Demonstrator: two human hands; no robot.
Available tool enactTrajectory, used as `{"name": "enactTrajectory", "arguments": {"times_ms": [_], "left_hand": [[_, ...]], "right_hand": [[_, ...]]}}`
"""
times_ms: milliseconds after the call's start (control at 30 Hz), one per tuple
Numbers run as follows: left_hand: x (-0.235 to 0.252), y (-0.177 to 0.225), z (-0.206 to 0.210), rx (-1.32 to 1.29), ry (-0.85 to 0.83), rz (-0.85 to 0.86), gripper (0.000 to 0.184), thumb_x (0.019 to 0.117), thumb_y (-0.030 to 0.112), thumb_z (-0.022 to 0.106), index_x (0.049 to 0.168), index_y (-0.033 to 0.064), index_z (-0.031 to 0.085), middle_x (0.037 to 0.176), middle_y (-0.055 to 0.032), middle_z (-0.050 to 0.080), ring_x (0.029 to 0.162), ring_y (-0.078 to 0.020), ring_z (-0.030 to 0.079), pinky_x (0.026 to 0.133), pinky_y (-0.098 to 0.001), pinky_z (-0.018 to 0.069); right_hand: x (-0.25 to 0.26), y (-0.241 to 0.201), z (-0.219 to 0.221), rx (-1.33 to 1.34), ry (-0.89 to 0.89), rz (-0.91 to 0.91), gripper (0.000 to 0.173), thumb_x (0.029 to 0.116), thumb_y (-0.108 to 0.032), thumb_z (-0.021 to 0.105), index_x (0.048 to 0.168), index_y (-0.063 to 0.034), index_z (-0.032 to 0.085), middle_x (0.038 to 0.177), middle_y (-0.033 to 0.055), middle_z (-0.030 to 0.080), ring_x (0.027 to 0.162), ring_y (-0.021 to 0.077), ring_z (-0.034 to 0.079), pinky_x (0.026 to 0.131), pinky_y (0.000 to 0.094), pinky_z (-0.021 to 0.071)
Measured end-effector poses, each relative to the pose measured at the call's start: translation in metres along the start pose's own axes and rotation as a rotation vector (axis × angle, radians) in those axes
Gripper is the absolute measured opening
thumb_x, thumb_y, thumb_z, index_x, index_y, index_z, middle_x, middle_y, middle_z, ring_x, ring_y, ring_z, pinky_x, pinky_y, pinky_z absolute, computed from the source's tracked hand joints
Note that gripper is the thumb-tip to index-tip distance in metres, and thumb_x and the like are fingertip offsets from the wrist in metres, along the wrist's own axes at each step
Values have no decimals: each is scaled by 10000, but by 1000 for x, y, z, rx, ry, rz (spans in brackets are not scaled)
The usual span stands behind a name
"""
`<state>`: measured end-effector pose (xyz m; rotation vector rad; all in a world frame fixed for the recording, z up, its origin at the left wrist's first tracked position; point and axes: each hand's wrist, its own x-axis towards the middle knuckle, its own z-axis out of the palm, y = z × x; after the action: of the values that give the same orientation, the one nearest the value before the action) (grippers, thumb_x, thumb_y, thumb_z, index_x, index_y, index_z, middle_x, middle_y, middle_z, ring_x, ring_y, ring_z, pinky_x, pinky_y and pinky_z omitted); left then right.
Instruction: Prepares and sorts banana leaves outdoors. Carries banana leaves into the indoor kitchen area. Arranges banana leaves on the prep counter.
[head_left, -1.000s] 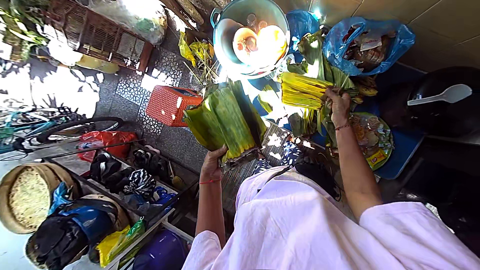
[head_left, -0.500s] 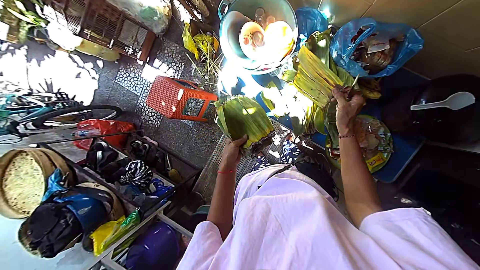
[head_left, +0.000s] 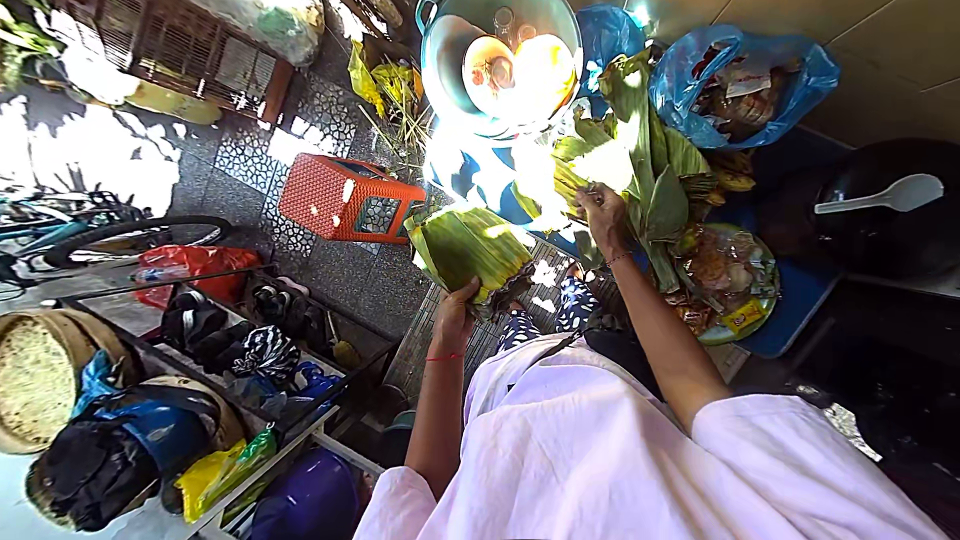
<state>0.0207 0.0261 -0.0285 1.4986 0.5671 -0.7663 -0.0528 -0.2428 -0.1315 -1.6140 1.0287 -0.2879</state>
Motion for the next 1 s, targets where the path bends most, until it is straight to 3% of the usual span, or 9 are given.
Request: {"name": "enactTrajectory", "arguments": {"times_ms": [100, 233, 333, 433, 567, 700, 800, 867, 1000], "left_hand": [[-1, -4, -5, 15, 39, -15, 204, 1001, -43, 531, 1188, 40, 538, 883, -64, 703, 728, -115, 700, 658, -266, 603], [-1, -14, -9, 29, 86, -49, 180, 996, -56, 518, 1155, 28, 530, 865, -65, 694, 724, -113, 698, 654, -258, 599], [-1, -22, -9, 30, 124, -108, 148, 1008, -39, 513, 1140, 23, 535, 862, -66, 697, 729, -110, 703, 660, -259, 603], [0, -31, -10, 29, 135, -145, 157, 1011, -37, 511, 1157, 19, 524, 882, -68, 694, 744, -113, 703, 677, -264, 605], [4, -43, -12, 26, 141, -184, 199, 1004, -51, 512, 1189, 22, 504, 900, -67, 697, 758, -111, 706, 681, -263, 606], [8, -51, -14, 19, 148, -207, 174, 1008, -52, 508, 1166, 20, 510, 883, -63, 701, 743, -107, 707, 673, -258, 606], [10, -55, -18, 19, 151, -215, 158, 1007, -53, 510, 1151, 10, 524, 874, -69, 704, 739, -114, 708, 672, -261, 607], [12, -55, -18, 17, 147, -231, 159, 1010, -50, 508, 1158, 7, 522, 879, -76, 700, 744, -121, 709, 676, -268, 609], [13, -52, -14, 9, 149, -239, 169, 1007, -58, 506, 1162, 9, 514, 879, -77, 697, 740, -119, 708, 667, -265, 608]], "right_hand": [[20, 5, 31, -54, -89, 46, 281, 1028, -241, 606, 1174, -16, 689, 960, 123, 743, 844, 226, 724, 830, 450, 589], [56, 3, 57, -348, -191, 62, 344, 1023, -64, 479, 1313, 32, 637, 1157, 281, 699, 1120, 429, 670, 986, 590, 494], [81, 25, 71, -472, -231, 7, 379, 1013, -118, 580, 1352, 46, 617, 1292, 295, 650, 1259, 434, 605, 1094, 551, 453], [80, 44, 59, -506, -302, 157, 575, 962, -1, 624, 1476, 138, 407, 1525, 350, 423, 1469, 442, 383, 1230, 489, 293], [84, 90, 29, -801, -418, 245, 477, 996, -124, 607, 1388, 136, 524, 1438, 349, 522, 1381, 476, 486, 1140, 594, 386], [100, 130, -12, -899, -451, 357, 426, 1055, -184, 484, 1371, 93, 558, 1404, 321, 567, 1351, 477, 521, 1110, 650, 391], [107, 142, -38, -816, -284, 220, 476, 1026, -90, 480, 1493, 5, 483, 1422, 292, 571, 1352, 454, 535, 1127, 621, 399], [112, 144, -53, -770, -207, 161, 599, 1029, -68, 469, 1613, -89, 335, 1519, 221, 519, 1396, 403, 515, 1159, 575, 391], [116, 144, -64, -717, -134, 162, 711, 1000, -53, 515, 1651, -148, 244, 1583, 171, 462, 1378, 360, 543, 1127, 533, 439]]}}
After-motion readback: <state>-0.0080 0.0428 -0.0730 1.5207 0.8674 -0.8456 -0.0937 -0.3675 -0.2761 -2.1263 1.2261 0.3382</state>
